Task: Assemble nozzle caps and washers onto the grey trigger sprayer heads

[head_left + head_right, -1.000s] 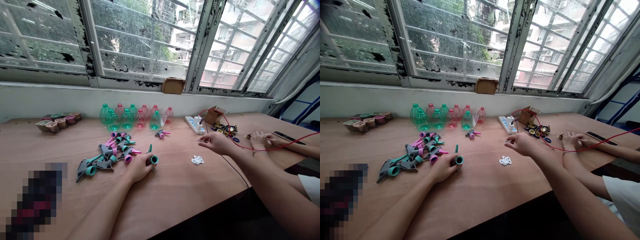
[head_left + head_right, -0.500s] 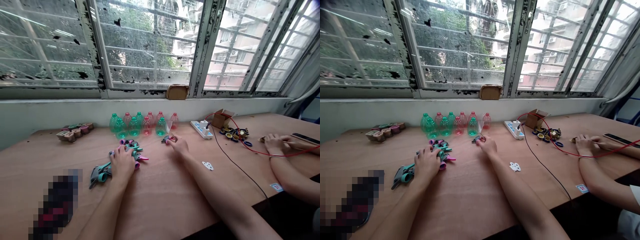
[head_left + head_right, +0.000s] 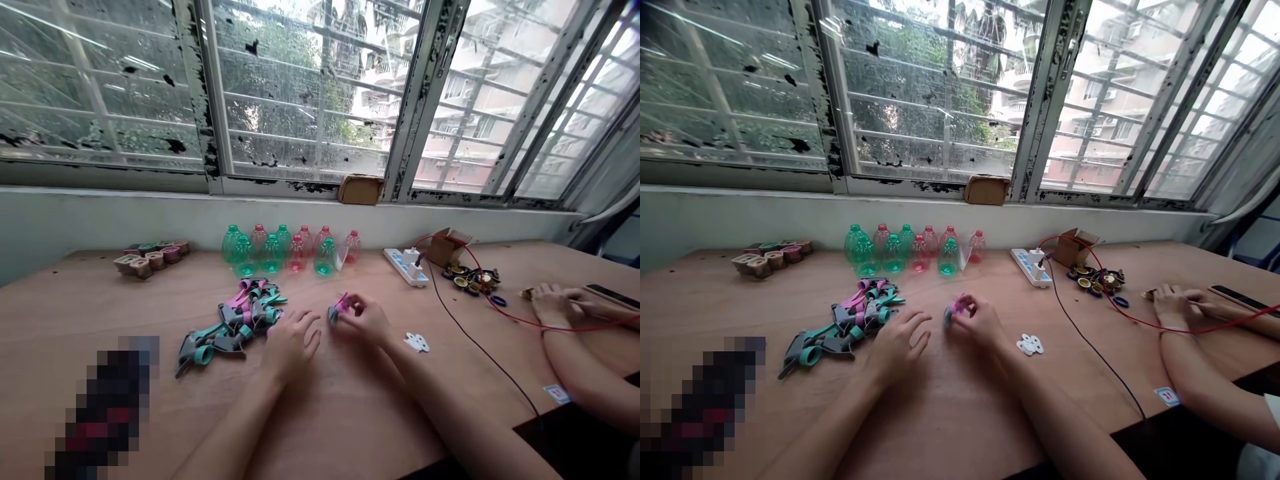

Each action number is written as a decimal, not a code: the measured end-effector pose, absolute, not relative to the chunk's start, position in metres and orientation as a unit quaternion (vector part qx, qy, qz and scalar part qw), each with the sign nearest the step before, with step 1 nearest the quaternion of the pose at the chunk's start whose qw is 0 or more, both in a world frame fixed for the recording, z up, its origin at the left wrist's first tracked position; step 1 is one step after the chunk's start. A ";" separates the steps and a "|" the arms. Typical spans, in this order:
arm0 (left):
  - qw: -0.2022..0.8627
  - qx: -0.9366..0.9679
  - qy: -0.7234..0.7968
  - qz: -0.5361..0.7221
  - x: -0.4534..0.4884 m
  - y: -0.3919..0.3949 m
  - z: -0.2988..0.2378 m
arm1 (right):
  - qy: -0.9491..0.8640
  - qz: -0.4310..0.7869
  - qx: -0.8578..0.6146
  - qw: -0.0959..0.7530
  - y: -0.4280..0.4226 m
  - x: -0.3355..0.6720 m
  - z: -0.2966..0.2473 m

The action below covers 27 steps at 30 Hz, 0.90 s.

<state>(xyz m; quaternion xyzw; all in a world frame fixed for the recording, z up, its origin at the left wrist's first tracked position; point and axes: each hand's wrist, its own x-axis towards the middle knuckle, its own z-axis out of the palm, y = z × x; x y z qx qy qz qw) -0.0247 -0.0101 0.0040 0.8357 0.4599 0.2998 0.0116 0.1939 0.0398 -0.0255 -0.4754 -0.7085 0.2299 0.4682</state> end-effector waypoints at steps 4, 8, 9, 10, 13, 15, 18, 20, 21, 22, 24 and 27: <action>0.165 0.823 0.437 0.323 -0.016 -0.014 -0.010 | -0.738 0.282 -0.414 0.453 0.006 0.181 -0.035; 0.217 0.825 0.418 0.312 -0.018 -0.014 -0.013 | -0.756 0.309 -0.386 0.429 -0.002 0.172 -0.046; 0.223 0.825 0.415 0.312 -0.018 -0.014 -0.013 | -0.757 0.312 -0.384 0.427 -0.002 0.173 -0.047; 0.228 0.823 0.413 0.316 -0.019 -0.014 -0.013 | -0.756 0.314 -0.383 0.427 -0.002 0.174 -0.047; 0.230 0.820 0.410 0.327 -0.019 -0.014 -0.011 | -0.755 0.297 -0.387 0.439 -0.001 0.181 -0.045; 0.225 0.820 0.413 0.327 -0.019 -0.014 -0.012 | -0.756 0.267 -0.391 0.452 0.000 0.187 -0.042; 0.219 0.820 0.421 0.322 -0.018 -0.013 -0.013 | -0.762 0.241 -0.390 0.458 0.001 0.194 -0.040; 0.218 0.819 0.424 0.318 -0.018 -0.013 -0.013 | -0.768 0.243 -0.387 0.450 0.002 0.196 -0.039; 0.220 0.819 0.425 0.316 -0.018 -0.013 -0.013 | -0.772 0.245 -0.385 0.443 0.002 0.196 -0.039; 0.222 0.819 0.425 0.315 -0.018 -0.013 -0.013 | -0.775 0.245 -0.387 0.435 0.001 0.196 -0.038; 0.226 0.817 0.425 0.317 -0.019 -0.012 -0.012 | -0.789 0.231 -0.396 0.410 0.000 0.195 -0.035; 0.231 0.813 0.430 0.319 -0.019 -0.011 -0.011 | -0.823 0.183 -0.410 0.348 -0.003 0.197 -0.026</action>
